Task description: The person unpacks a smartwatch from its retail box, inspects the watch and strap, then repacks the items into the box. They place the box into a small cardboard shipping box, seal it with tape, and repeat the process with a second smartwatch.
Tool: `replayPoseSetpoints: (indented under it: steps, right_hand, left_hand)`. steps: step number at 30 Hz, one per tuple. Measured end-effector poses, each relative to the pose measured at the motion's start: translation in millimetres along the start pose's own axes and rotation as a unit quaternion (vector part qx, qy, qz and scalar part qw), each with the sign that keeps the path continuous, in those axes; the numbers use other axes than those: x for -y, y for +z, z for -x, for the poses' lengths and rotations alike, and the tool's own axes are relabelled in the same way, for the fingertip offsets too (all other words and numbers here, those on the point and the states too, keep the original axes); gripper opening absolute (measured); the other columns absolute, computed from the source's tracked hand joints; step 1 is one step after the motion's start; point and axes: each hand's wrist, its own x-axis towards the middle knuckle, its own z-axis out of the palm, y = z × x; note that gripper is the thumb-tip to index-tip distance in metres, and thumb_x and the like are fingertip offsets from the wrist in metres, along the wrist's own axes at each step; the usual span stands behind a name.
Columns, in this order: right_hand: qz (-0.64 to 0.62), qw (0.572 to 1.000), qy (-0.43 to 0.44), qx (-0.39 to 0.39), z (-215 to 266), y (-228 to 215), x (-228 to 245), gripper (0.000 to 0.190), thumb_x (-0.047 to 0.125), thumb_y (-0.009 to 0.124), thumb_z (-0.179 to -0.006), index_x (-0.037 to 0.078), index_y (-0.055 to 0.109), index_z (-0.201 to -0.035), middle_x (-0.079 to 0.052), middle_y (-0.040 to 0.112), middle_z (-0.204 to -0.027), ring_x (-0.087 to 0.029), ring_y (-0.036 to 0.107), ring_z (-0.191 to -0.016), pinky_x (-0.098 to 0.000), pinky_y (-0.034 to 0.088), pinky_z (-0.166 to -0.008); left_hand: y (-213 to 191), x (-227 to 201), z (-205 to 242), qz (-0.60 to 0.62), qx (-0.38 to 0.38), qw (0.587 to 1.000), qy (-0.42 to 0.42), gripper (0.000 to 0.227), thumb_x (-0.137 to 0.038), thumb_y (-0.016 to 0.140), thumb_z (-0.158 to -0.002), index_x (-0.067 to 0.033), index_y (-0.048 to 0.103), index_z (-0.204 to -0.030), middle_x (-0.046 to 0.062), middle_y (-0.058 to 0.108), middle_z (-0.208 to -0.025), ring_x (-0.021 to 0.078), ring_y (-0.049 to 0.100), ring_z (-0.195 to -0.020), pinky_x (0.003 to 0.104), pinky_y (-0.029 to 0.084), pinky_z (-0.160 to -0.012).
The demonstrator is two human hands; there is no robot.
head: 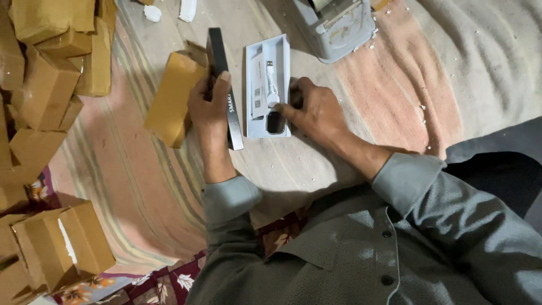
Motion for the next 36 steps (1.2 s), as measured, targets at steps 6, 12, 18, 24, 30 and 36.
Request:
replayPoseSetpoints:
  steps: [6,12,18,24,30,36]
  right_hand:
    - [-0.144,0.987,0.077,0.014,3,-9,-12,0.039,0.014,0.065,-0.097,-0.009,0.057,-0.128,-0.013,0.073,-0.086,-0.014,0.064,-0.053,-0.0278,0.052,-0.04]
    - [-0.315,0.947,0.013,0.057,3,-12,-24,0.036,0.013,0.061,-0.104,-0.011,0.058,-0.131,-0.009,0.071,-0.093,-0.007,0.06,-0.062,-0.0217,0.05,-0.049]
    - [0.067,0.981,-0.179,-0.021,-11,-6,-30,0.019,0.014,0.067,-0.098,-0.001,0.07,-0.109,-0.016,0.069,-0.085,-0.029,0.062,-0.069,-0.041,0.052,-0.061]
    - [0.208,0.952,-0.175,-0.143,12,-42,-47,0.017,0.013,0.069,-0.097,-0.003,0.07,-0.092,-0.023,0.064,-0.088,-0.04,0.063,-0.078,-0.0508,0.051,-0.071]
    - [0.157,0.959,-0.174,-0.16,25,-44,-44,0.017,0.013,0.071,-0.098,-0.003,0.071,-0.093,-0.02,0.064,-0.086,-0.036,0.063,-0.075,-0.0463,0.05,-0.066]
    - [0.101,0.953,-0.229,-0.169,31,-46,-45,0.013,0.005,0.069,-0.102,-0.002,0.069,-0.112,-0.017,0.063,-0.1,-0.029,0.066,-0.083,-0.0401,0.054,-0.072]
  left_hand:
    - [2,8,10,-0.198,-0.109,0.96,0.167,0.047,-0.027,0.075,-0.098,0.012,0.067,-0.124,0.024,0.061,-0.123,0.0275,0.062,-0.116,0.037,0.051,-0.099]
    - [8,20,33,0.185,0.017,0.983,-0.002,0.046,-0.037,0.061,-0.103,-0.0044,0.066,-0.135,0.021,0.07,-0.122,0.0267,0.069,-0.106,0.042,0.055,-0.088]
    - [43,24,26,0.469,0.266,0.833,-0.12,0.052,-0.035,0.063,-0.106,0.0036,0.051,-0.139,0.016,0.066,-0.12,0.0263,0.064,-0.111,0.04,0.055,-0.096]
    - [82,11,5,0.09,0.115,0.989,0.02,0.093,-0.037,0.078,-0.096,0.004,0.023,-0.16,0.024,0.046,-0.148,0.0353,0.049,-0.136,0.041,0.047,-0.106]
    - [87,-13,-1,-0.37,-0.025,0.918,0.14,0.112,-0.051,0.089,-0.082,-0.0048,0.025,-0.161,0.022,0.05,-0.128,0.0344,0.054,-0.119,0.046,0.046,-0.1]
    - [43,-30,-13,0.198,0.151,0.969,-0.006,0.087,-0.043,0.077,-0.088,0.0052,0.048,-0.155,0.019,0.067,-0.116,0.0267,0.063,-0.1,0.037,0.053,-0.087]
